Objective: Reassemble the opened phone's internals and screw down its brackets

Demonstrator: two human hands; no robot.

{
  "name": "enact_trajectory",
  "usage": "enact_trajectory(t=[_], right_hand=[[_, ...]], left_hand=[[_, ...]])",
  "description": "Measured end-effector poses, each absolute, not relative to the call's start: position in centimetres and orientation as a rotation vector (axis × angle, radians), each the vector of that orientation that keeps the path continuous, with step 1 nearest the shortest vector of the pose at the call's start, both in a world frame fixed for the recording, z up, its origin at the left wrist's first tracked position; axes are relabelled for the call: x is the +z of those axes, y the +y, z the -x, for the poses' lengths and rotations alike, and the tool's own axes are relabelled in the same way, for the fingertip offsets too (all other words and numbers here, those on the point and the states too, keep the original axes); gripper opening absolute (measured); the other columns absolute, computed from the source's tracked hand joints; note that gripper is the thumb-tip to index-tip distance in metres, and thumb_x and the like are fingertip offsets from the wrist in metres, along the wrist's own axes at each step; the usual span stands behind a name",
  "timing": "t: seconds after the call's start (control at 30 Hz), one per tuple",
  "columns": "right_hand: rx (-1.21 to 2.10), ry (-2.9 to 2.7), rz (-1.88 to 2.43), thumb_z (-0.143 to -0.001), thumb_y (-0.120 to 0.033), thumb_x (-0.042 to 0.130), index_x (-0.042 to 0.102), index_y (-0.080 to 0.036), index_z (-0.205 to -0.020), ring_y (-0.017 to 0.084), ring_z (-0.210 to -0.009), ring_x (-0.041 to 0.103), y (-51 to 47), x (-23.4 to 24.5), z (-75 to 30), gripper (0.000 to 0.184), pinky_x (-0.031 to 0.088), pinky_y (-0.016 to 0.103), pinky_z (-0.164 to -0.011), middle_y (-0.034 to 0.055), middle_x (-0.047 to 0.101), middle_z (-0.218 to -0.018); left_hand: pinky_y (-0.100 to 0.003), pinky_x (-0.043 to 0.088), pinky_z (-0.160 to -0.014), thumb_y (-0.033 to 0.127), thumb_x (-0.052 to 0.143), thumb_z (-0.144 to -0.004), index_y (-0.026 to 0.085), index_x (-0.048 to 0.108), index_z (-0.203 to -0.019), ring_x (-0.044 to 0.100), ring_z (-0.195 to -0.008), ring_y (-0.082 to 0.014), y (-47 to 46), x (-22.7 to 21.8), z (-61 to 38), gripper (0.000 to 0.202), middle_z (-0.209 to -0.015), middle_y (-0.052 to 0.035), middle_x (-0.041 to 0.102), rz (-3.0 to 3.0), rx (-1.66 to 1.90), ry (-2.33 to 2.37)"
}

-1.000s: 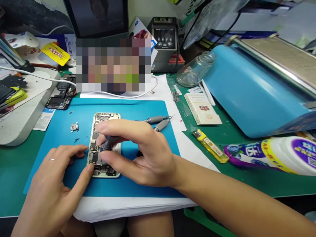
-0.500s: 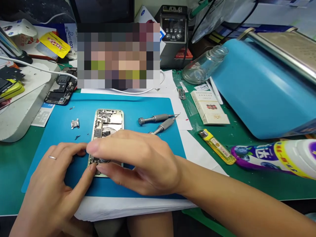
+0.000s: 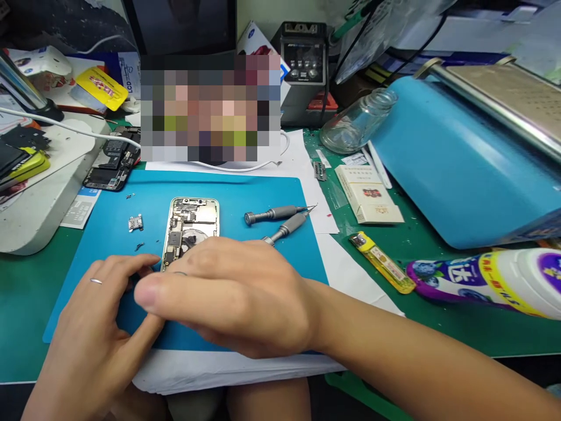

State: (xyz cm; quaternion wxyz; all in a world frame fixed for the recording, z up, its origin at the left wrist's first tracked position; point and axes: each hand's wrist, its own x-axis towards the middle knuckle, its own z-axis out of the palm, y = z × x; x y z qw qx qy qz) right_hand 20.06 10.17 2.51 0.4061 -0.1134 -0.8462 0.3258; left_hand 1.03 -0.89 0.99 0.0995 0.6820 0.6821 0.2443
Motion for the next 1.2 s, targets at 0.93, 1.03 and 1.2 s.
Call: enact_trajectory(t=[0.93,1.03,1.2], right_hand=[[0.786,-2.157,0.107,-0.098,-0.006,0.059,0.044,-0.017,-0.143,0.014,-0.103,0.072,10.2,1.6,-19.9,0.049,0.063,0.029,-0.091,0.0102,0.073,-0.116],[0.78,-2.159,0.108,-0.097,-0.006,0.059,0.045,-0.017,-0.142,0.014,-0.102,0.072,10.2,1.6,-19.9,0.049,0.063,0.028,-0.091,0.0099,0.073,-0.116],[0.752,-2.168,0.119,-0.097,-0.006,0.059,0.045,-0.016,-0.143,0.014,-0.097,0.073,10.1,1.7,-19.8,0.05,0.064,0.027,-0.088,0.0098,0.074,-0.115]], left_hand=[[-0.037,0.04,-0.079,0.031,0.054,-0.099,0.028,0.056,-0.119,0.056,-0.098,-0.022,-0.9,1.2,-1.0,0.02,-0.108,0.0001,0.065,-1.991,0.686,2.02],[-0.037,0.04,-0.079,0.031,0.055,-0.099,0.028,0.055,-0.119,0.056,-0.098,-0.0223,-0.8,1.2,-1.1,0.021,-0.109,-0.0001,0.065,-2.001,0.693,2.014],[-0.037,0.04,-0.079,0.03,0.055,-0.098,0.028,0.055,-0.118,0.056,-0.098,-0.0222,-0.9,1.2,-1.0,0.02,-0.108,0.0002,0.065,-2.005,0.691,2.004]])
